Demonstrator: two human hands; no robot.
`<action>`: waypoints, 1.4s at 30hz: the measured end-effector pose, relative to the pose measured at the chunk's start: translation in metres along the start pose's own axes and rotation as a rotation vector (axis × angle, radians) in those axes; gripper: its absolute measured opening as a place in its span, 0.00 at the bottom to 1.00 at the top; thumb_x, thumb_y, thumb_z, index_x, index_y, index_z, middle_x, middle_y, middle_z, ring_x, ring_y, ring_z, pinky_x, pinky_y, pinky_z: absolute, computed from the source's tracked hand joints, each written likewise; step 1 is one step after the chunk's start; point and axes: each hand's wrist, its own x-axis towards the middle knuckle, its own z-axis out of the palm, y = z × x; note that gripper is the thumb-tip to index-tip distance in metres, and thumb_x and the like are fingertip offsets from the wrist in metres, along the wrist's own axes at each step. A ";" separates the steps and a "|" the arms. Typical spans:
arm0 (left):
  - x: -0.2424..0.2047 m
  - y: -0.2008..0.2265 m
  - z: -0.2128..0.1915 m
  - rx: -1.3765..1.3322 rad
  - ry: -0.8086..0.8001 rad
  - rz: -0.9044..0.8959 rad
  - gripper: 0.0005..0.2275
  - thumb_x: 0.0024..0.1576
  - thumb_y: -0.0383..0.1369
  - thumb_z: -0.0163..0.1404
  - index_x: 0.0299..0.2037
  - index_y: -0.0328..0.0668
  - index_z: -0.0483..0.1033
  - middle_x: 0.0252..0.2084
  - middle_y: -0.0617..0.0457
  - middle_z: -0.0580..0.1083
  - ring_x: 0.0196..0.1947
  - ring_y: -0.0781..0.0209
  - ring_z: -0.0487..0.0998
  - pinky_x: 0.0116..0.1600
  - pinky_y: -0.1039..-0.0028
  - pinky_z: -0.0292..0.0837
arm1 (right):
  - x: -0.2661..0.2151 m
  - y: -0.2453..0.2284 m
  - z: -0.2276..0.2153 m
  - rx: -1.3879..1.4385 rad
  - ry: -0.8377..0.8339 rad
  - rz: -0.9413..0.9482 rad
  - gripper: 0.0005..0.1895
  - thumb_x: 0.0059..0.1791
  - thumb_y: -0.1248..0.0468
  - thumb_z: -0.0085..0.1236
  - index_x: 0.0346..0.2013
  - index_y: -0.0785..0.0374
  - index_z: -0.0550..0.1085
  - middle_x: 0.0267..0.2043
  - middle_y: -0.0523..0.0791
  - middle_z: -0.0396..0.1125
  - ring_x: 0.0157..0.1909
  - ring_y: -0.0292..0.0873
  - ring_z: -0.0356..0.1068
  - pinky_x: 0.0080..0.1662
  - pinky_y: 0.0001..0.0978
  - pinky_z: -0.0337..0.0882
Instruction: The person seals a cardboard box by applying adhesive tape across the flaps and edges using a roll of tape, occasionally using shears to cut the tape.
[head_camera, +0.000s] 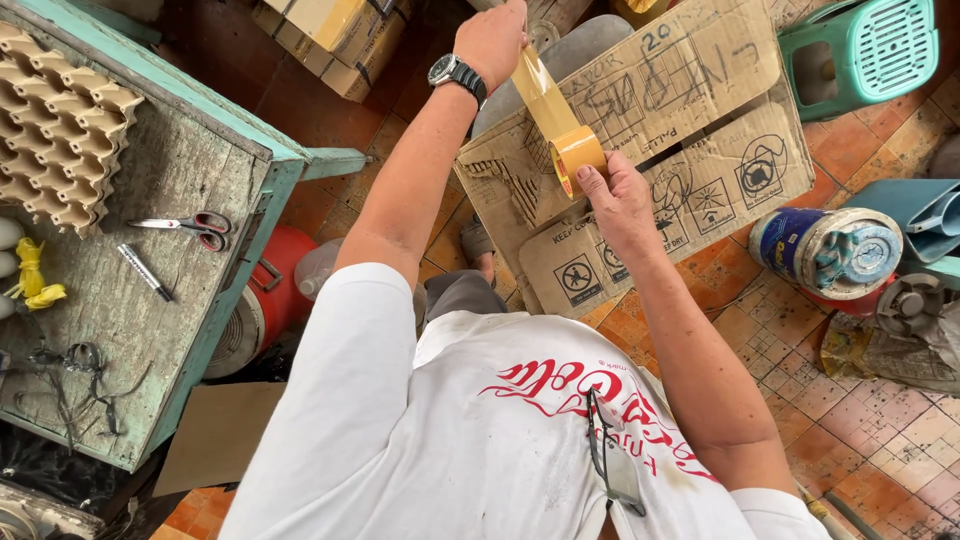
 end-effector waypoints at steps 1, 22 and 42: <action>-0.003 0.004 -0.002 -0.021 -0.084 -0.062 0.04 0.61 0.26 0.46 0.35 0.46 0.66 0.32 0.52 0.77 0.30 0.48 0.75 0.34 0.56 0.67 | 0.000 0.000 0.000 -0.020 0.002 0.001 0.11 0.59 0.54 0.50 0.43 0.58 0.69 0.34 0.37 0.62 0.32 0.30 0.55 0.31 0.23 0.59; -0.067 0.059 -0.040 -0.499 -0.271 -0.098 0.18 0.65 0.48 0.29 0.39 0.48 0.70 0.37 0.57 0.76 0.36 0.64 0.77 0.42 0.70 0.73 | 0.001 0.009 -0.008 -0.035 0.011 -0.032 0.14 0.58 0.51 0.50 0.42 0.57 0.69 0.35 0.37 0.62 0.33 0.32 0.56 0.34 0.25 0.59; -0.193 0.120 -0.025 0.107 0.544 0.220 0.02 0.59 0.34 0.49 0.40 0.55 0.73 0.41 0.54 0.71 0.44 0.56 0.68 0.50 0.65 0.62 | 0.009 -0.007 -0.027 0.071 -0.150 -0.046 0.10 0.61 0.60 0.42 0.46 0.60 0.72 0.44 0.42 0.68 0.43 0.34 0.65 0.42 0.24 0.69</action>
